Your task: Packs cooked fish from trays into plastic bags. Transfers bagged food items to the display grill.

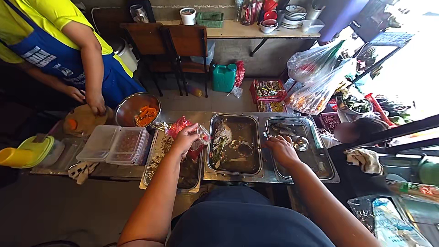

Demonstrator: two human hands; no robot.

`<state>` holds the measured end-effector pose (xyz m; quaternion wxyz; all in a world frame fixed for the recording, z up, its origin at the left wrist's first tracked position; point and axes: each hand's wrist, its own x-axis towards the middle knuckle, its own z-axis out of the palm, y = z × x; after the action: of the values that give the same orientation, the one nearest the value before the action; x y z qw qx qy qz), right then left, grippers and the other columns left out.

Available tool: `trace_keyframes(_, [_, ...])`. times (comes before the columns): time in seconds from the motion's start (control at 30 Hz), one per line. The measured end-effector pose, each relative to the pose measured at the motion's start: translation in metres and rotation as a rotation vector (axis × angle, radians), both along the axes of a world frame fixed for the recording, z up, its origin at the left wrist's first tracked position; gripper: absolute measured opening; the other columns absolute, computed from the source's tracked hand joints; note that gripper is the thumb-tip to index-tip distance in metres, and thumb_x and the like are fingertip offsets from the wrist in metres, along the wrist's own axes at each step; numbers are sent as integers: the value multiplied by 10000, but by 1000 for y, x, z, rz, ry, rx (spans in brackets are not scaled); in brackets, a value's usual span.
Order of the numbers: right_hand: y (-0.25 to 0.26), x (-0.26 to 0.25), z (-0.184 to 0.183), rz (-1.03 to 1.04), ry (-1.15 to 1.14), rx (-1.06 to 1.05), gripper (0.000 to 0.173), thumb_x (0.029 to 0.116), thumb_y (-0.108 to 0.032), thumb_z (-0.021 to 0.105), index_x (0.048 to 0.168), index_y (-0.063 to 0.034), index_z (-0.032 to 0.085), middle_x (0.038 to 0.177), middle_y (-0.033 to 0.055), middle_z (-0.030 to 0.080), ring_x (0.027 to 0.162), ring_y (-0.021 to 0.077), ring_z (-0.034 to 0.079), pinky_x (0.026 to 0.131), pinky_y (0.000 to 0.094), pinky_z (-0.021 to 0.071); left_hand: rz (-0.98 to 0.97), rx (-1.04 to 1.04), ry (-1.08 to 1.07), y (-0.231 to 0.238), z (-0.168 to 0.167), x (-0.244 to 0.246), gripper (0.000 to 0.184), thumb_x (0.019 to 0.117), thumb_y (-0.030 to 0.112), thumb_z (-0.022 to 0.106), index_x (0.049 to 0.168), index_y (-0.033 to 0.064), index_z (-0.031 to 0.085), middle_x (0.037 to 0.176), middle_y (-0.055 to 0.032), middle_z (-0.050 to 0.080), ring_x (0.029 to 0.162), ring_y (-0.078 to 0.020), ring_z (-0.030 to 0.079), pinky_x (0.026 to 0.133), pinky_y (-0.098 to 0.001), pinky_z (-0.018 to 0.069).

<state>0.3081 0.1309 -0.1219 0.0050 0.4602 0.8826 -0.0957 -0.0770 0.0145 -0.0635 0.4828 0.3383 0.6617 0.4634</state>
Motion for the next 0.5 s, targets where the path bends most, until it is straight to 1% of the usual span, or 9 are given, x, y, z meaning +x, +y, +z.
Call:
trace_keyframes(0.1, [-9,2,-10,6,22,-65,277,1064,-203,499,1133,-159,763,1141,101,722,1148,317,639,1109,581,359,-5,-20,51,0,-4,2,559,955,-43,648,1486,64,513,1540,-114,478,1136,-206,633,947,-374,532])
trace_keyframes(0.2, [-23,-7,-16,22,39,-162,264,1055,-225,528,1147,-163,767,1162,91,719,1175,310,630,1091,563,392,-25,-27,78,-3,-3,9,568,941,-51,659,1479,69,524,1563,-109,441,1171,-217,614,970,-391,524])
trace_keyframes(0.27, [-34,-15,-22,34,63,-199,271,1060,-243,528,1155,-154,766,1171,100,723,1182,314,637,1087,557,411,-55,-19,92,-6,-5,11,585,936,-61,650,1489,73,514,1563,-113,431,1135,-212,621,946,-383,534])
trace_keyframes(0.4, [-51,-35,-36,38,107,-246,298,1069,-252,504,1165,-124,756,1161,123,718,1183,321,641,1090,544,427,-130,-14,143,-8,-9,9,608,940,-26,666,1511,97,498,1566,-93,430,1070,-182,643,917,-363,552])
trace_keyframes(0.43, [-54,-40,-37,30,116,-265,303,1069,-252,503,1172,-115,753,1168,133,719,1187,325,642,1097,543,424,-135,-9,153,-9,-10,9,606,939,-25,668,1509,97,501,1567,-92,429,1066,-179,645,914,-359,554])
trace_keyframes(0.5, [-58,-52,-37,14,119,-307,313,1073,-255,498,1191,-99,742,1180,148,714,1195,330,639,1114,543,414,-143,-7,174,-10,-11,8,598,942,-11,672,1507,95,504,1575,-97,421,1106,-186,639,935,-365,550])
